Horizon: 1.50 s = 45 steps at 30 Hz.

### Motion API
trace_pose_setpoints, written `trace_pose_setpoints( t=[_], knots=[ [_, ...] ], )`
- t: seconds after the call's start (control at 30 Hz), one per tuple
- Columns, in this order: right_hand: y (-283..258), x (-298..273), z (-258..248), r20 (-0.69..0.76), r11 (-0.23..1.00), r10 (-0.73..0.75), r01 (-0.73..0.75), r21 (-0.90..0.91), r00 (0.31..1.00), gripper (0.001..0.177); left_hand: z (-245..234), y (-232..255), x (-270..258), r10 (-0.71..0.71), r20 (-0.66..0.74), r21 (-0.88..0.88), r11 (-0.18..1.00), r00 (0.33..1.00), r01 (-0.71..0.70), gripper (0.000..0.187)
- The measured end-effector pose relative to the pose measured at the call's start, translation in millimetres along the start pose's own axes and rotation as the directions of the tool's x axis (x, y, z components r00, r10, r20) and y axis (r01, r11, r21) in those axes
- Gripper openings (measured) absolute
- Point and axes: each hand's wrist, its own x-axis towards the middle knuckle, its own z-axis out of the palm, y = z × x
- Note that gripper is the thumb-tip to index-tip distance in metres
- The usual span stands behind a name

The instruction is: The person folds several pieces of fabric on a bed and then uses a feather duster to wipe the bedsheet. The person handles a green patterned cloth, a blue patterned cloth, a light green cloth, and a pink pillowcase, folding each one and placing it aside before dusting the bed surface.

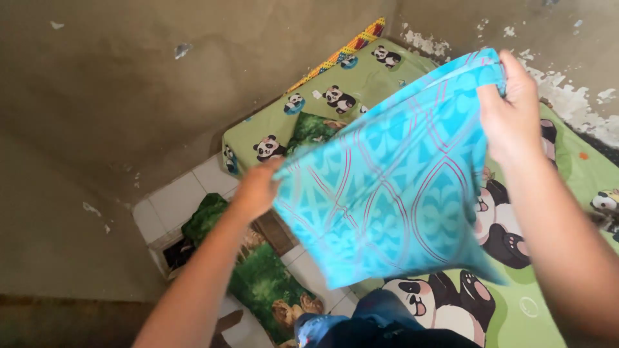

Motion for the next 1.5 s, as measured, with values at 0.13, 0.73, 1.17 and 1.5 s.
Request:
trace_pose_setpoints(
  t=[0.13,0.73,1.17,1.5],
  knots=[
    [19.2,-2.4,-21.5,0.215,0.994,0.076,-0.057,-0.092,0.974,0.029,-44.0,0.1,-0.6,-0.253,-0.016,0.0,0.968,0.967,0.253,0.039],
    [47.9,33.6,20.0,0.828,0.765,0.429,0.342,-0.546,0.362,0.043,-112.7,34.2,-14.6,-0.411,0.425,0.292,0.906,0.807,0.308,0.061],
    [53.3,14.2,34.3,0.719,0.611,0.605,0.379,-0.695,0.341,0.053,-134.0,2.4,-76.8,-0.436,0.478,-0.008,0.866,0.762,0.5,0.046],
    [200.3,-30.4,149.3,0.888,0.816,0.403,0.353,-0.458,0.219,0.036,-79.9,-126.0,-148.1,-0.703,0.515,0.366,0.698,0.491,0.616,0.04]
  ],
)
